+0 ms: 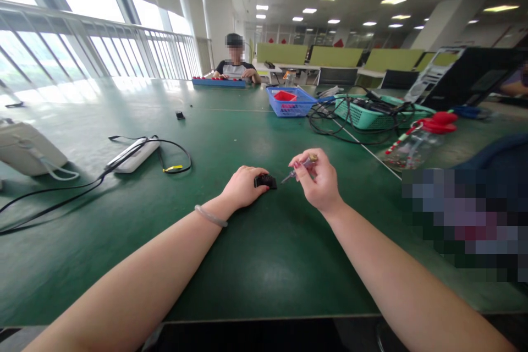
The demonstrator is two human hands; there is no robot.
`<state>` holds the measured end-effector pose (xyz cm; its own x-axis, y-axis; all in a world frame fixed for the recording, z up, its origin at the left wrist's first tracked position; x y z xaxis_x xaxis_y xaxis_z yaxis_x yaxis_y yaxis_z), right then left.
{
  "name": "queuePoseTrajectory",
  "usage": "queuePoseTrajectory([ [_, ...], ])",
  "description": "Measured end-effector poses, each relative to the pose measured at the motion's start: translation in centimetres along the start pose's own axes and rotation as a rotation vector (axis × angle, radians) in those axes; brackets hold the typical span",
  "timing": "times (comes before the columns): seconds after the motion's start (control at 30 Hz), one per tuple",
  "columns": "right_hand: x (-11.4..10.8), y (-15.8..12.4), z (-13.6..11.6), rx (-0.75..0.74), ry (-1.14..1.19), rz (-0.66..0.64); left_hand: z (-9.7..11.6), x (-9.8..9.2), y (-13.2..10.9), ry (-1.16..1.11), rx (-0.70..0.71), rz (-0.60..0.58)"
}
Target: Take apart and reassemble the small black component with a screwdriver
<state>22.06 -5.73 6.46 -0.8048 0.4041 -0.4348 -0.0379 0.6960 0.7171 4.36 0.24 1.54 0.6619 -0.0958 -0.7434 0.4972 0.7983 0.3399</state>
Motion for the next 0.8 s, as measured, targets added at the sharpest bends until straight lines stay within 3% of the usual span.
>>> queuePoseTrajectory([
  [0.5, 1.5, -0.6, -1.0, -0.111, -0.057, -0.106, 0.0, 0.2, 0.1, 0.006, -0.006, -0.029],
  [0.8, 1.3, -0.5, -1.1, -0.129, -0.106, -0.097, -0.2, 0.4, 0.2, 0.002, -0.009, -0.037],
])
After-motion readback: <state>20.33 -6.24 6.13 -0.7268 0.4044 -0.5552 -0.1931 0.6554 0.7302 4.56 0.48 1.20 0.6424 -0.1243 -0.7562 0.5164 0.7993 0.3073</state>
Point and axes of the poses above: each hand's wrist, its own y-axis towards the middle knuckle, its own x-axis out of the palm, z = x × y, the point moved 4 cm from there along y, towards the middle knuckle, and after that the axes turned 13 degrees about -y, right-handed, at the moved point
